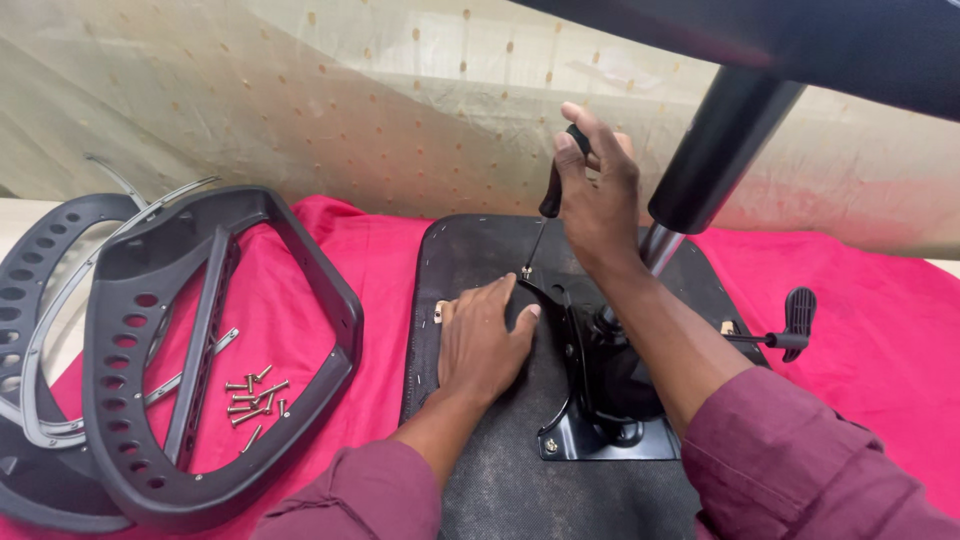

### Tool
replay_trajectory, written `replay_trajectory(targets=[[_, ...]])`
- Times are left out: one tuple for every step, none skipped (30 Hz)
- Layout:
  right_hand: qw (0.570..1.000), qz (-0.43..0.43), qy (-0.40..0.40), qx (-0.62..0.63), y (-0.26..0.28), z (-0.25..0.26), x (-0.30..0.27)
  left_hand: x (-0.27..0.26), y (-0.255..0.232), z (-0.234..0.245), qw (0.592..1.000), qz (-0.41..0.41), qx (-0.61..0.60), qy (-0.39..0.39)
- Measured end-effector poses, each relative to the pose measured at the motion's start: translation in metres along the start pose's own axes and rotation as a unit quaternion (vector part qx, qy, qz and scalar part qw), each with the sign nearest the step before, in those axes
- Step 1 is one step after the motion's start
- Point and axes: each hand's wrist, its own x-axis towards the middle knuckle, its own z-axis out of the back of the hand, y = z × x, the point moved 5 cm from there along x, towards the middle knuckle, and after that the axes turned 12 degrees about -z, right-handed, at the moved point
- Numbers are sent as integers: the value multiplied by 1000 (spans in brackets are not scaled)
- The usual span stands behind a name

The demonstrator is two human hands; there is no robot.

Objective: The person attaches a metal seat mounting plate to the underside of a chair seat cushion, driving screws with a screwdriver while holding the plate aligned, with the gas lift cylinder already inserted through the plate. Loose screws and other chair parts such as armrests and the five-star base lie on the pink cloth beside the work.

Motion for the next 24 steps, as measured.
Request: replay_trajectory(targets=[[999,-28,15,25,-3,-1,2,1,0,-4,999,-11,23,20],[997,-58,33,50,-5,-1,3,2,-1,-8,998,-21,45,42],[992,-87,50,74,-6,-3,3,2,-2,-13,995,-30,68,63],[992,-95,50,69,-6,-3,3,2,-2,-15,993,-31,78,78],[991,-103,50,65,-5,-2,3,1,-3,-17,991,-31,88,92],[991,-109,54,61,-2,-4,4,0,-2,-18,989,-29,98,104],[989,-118,62,56,2,-6,5,0,-2,-19,988,-28,105,112],[988,-128,66,50,4,-6,6,0,-2,-20,986,-30,112,123],[987,-138,71,44,5,-7,8,0,-3,-21,983,-32,119,135],[987,-147,65,25,6,-8,8,0,-3,-22,982,-32,122,140],[986,-156,59,6,6,-9,9,1,-3,-23,981,-32,125,145],[985,-163,54,-12,6,-9,10,2,-3,-23,980,-31,128,148],[989,-137,49,-16,8,-9,10,2,-3,-22,980,-31,130,150],[993,-110,45,-21,11,-9,10,1,-4,-23,979,-31,132,151],[995,-82,41,-26,13,-9,10,1,-4,-23,979,-30,134,153],[996,-83,45,-5,12,-8,9,1,-4,-23,979,-29,133,154],[995,-83,49,17,11,-7,9,1,-4,-23,979,-29,132,156],[994,-83,54,39,11,-7,9,1,-4,-23,979,-27,131,156],[986,-135,65,66,5,-7,9,1,-4,-23,978,-27,133,158],[975,-187,78,94,0,-7,8,1,-4,-23,978,-26,134,160],[959,-239,91,121,-5,-9,7,1,-4,-23,977,-26,136,162],[974,-190,83,89,0,-7,8,1,-3,-23,976,-29,138,163],[986,-140,76,57,4,-5,9,1,-4,-23,976,-32,140,164],[993,-90,67,24,7,-5,10,1,-4,-23,975,-36,142,166]])
